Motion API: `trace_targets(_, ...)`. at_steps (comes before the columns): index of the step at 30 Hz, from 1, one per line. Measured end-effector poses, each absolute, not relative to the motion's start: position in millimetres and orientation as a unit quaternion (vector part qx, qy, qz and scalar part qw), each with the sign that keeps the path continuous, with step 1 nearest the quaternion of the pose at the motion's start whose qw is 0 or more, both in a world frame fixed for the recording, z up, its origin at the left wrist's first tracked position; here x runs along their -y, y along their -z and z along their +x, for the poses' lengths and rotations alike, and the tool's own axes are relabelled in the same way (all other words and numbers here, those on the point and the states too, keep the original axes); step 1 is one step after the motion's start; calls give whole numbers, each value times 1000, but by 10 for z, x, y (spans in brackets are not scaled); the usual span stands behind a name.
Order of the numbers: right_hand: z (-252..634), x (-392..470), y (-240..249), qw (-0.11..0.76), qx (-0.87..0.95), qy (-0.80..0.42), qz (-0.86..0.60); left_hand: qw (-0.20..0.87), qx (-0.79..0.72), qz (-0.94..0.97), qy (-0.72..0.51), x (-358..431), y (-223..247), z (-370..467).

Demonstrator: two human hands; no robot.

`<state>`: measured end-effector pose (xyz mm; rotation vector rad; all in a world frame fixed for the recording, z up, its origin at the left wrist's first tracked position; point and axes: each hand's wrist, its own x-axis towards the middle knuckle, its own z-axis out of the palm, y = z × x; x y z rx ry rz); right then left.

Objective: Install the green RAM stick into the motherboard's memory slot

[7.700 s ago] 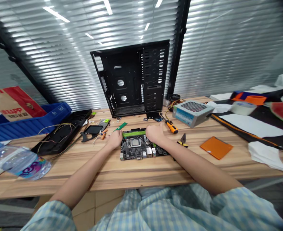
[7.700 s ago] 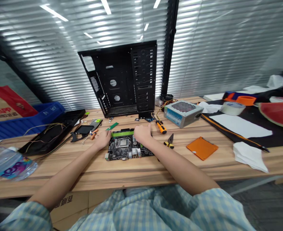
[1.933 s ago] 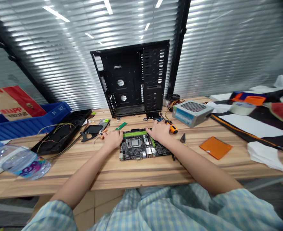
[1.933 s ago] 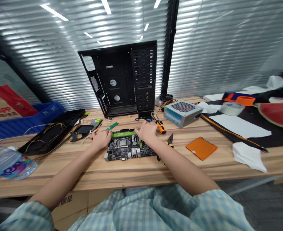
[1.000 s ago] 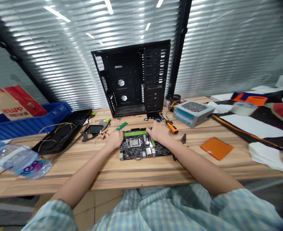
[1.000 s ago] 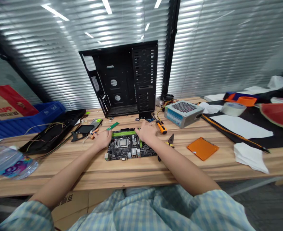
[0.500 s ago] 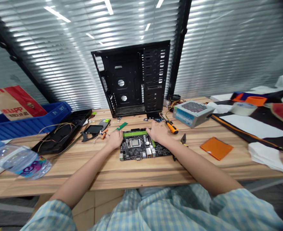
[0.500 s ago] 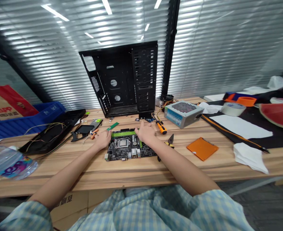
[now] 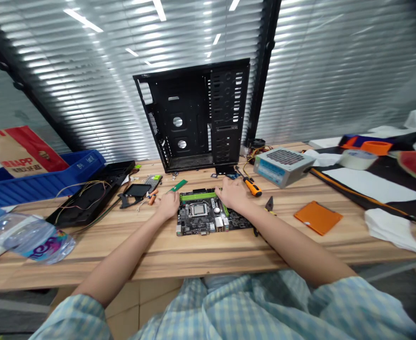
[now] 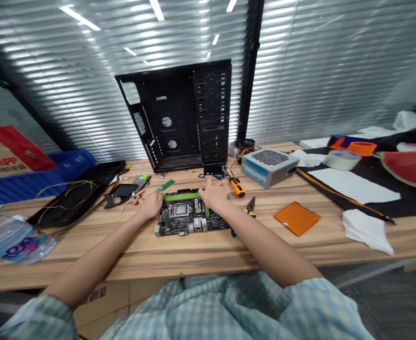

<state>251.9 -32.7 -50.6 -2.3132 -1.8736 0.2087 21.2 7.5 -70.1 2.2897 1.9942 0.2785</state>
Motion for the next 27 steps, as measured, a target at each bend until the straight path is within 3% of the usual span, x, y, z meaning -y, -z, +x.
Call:
trace_targets(15,2623,230,614,80,616,-46,-783,39,-654,751,-82,-66,695,199)
trace_targets(21,2572,260,609,133,631,82,-760,-2,-654,752,-79,31,579,241)
trace_targets(27,2496,294,530,107,700,83,-701,-36,-642,761,-90,77,516,281)
